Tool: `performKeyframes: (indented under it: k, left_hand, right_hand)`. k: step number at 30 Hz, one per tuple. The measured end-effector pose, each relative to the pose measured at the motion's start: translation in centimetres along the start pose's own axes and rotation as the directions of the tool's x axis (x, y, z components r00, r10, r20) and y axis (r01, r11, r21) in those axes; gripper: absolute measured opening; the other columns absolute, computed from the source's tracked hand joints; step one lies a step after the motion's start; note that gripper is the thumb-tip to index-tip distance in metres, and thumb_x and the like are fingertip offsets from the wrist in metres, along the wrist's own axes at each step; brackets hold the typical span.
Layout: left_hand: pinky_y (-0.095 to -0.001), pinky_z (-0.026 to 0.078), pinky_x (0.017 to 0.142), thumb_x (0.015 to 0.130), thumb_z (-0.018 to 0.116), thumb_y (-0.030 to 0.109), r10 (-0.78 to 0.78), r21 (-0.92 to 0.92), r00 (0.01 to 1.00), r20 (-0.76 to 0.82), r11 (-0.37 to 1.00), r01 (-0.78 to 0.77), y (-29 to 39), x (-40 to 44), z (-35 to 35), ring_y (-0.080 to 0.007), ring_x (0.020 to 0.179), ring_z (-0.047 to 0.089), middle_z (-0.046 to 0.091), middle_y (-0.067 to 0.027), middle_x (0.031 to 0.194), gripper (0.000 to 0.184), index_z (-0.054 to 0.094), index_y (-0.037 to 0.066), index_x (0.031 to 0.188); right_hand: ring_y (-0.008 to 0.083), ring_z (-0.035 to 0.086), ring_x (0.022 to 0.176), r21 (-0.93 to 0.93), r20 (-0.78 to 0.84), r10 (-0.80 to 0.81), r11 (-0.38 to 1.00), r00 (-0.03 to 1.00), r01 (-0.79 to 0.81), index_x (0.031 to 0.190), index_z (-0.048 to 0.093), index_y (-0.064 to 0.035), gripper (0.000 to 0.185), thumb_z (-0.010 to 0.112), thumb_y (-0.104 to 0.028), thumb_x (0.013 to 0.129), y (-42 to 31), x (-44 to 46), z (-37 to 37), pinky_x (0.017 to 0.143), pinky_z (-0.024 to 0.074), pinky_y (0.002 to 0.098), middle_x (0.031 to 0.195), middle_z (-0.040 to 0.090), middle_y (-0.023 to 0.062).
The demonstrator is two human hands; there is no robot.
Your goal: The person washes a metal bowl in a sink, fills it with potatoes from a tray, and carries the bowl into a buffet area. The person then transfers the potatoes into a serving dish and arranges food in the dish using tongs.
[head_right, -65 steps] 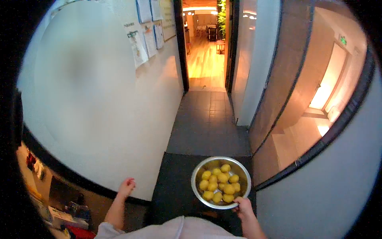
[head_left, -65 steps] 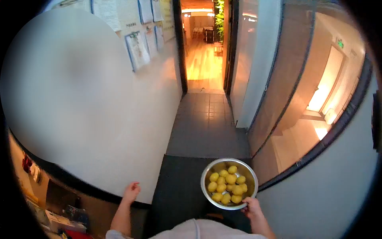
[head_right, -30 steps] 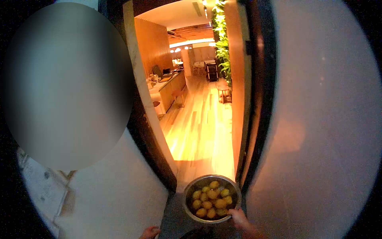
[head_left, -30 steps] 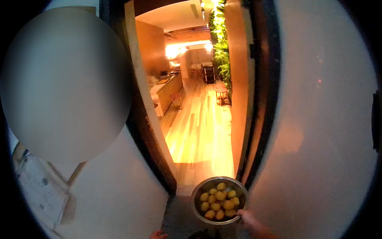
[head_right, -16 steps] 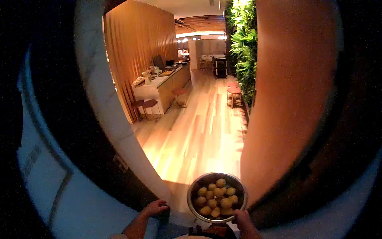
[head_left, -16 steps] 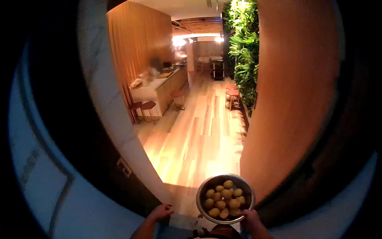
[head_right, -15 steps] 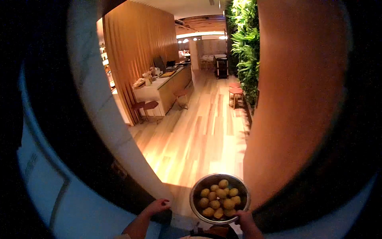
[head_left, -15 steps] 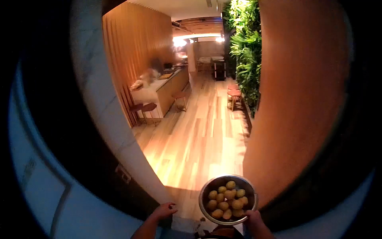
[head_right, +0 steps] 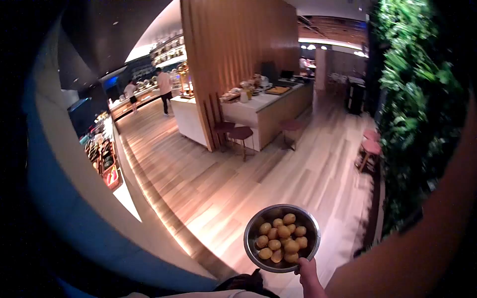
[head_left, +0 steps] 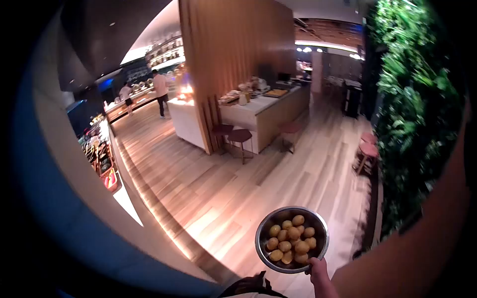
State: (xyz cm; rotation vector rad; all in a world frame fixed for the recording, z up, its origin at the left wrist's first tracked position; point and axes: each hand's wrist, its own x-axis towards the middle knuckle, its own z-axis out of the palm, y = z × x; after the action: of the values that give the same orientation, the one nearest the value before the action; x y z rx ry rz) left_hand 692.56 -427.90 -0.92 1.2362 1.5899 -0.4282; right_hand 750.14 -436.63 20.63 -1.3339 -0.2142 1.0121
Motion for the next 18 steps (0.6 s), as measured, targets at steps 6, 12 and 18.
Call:
performKeyframes:
  k: [6,12,18]
  left_hand:
    - [-0.0397,0.053,0.081,0.082,0.071,0.031,0.069,-0.045,0.997,-0.025,0.997,-0.070,15.5,13.1,-5.0,-0.0247,0.090,0.066,0.069,-0.0085,0.099,0.047,0.060,0.012,0.123]
    - [-0.0390,0.053,0.079,0.082,0.070,0.026,0.561,0.331,0.807,-0.184,0.809,-0.486,47.5,24.6,-21.3,-0.0257,0.088,0.067,0.070,-0.0075,0.094,0.043,0.061,0.015,0.122]
    - [-0.0373,0.053,0.074,0.081,0.073,0.029,0.641,0.225,0.675,-0.365,0.764,-0.605,70.0,30.7,-39.0,-0.0241,0.082,0.067,0.070,-0.0061,0.086,0.044,0.061,0.016,0.121]
  right_hand:
    - [0.0180,0.051,0.047,0.032,-0.027,0.076,0.997,0.997,-0.075,0.110,0.054,-0.0010,0.039,0.057,-0.011,0.073,-1.3,21.8,6.7,0.036,0.0411,0.0297,0.074,0.059,0.0087]
    - [0.0187,0.049,0.046,-0.060,-0.054,0.184,0.981,0.981,-0.187,0.113,0.053,-0.0008,0.041,0.058,-0.012,0.074,-6.9,37.7,13.5,0.037,0.0427,0.0301,0.078,0.058,0.0102]
    - [0.0196,0.051,0.048,-0.096,-0.027,0.206,0.973,0.978,-0.208,0.109,0.055,0.0020,0.038,0.059,-0.012,0.074,-10.0,55.8,22.0,0.038,0.0439,0.0305,0.077,0.059,0.0108]
